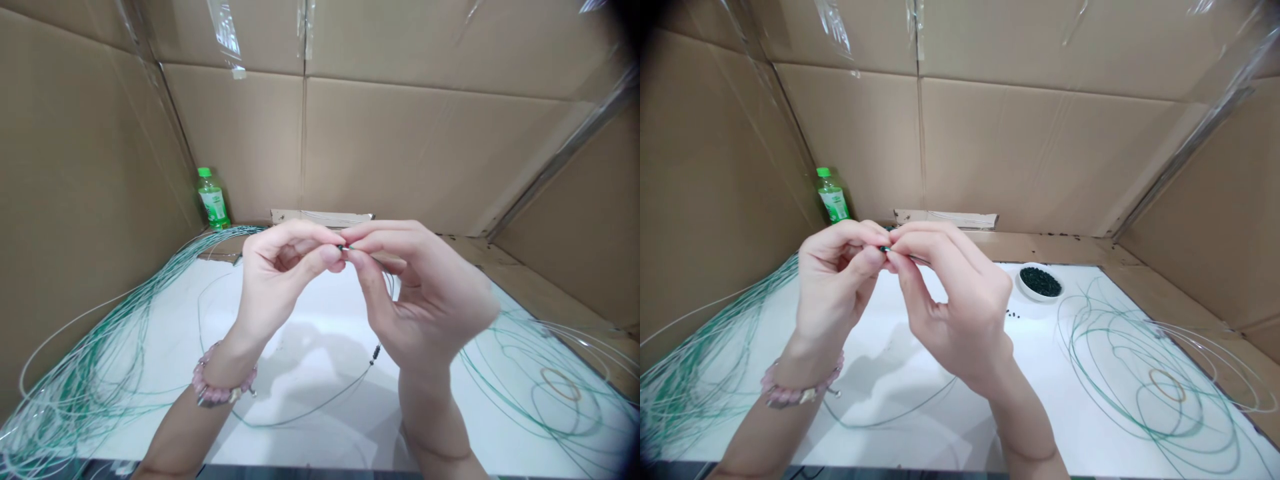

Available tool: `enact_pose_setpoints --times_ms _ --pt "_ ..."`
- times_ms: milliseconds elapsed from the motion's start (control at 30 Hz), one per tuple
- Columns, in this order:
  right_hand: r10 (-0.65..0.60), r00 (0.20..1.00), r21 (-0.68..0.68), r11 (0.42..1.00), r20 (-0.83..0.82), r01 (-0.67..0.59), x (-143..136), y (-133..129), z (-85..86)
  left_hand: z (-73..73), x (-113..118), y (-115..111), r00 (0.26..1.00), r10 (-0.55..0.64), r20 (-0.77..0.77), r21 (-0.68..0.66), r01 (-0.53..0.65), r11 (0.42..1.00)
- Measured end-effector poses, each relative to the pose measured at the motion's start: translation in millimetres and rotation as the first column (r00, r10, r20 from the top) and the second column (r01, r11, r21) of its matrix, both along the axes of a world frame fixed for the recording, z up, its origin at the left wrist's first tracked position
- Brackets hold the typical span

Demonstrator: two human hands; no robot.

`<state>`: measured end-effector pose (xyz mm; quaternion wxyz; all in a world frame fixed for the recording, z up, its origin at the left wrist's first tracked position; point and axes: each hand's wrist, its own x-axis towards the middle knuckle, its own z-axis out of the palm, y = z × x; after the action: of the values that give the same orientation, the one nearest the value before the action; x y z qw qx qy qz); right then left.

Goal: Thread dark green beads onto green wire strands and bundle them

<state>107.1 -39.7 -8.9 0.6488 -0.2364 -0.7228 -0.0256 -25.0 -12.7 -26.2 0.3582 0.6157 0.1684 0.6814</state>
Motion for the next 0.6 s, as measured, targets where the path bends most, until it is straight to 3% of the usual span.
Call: enact_pose_setpoints --times_ms 200,367,600 --pt "-0.011 1.000 0.004 1.000 -0.001 0.011 0.0 0.4 -0.4 0.4 1.6 0.1 0.998 -0.065 0.010 0.026 0.065 0.998" --pt "-0.014 1.000 0.005 1.000 -0.022 0.014 -0.2 1.7 0.3 -0.7 0.7 1.1 1.000 -0.023 -0.018 0.048 0.024 0.999" --pt "0.082 0.994 -0.126 0.988 -0.071 -0.090 1.3 6.8 0.4 -4.5 0.6 7.6 1.000 -0.015 -0.002 0.010 0.015 1.000"
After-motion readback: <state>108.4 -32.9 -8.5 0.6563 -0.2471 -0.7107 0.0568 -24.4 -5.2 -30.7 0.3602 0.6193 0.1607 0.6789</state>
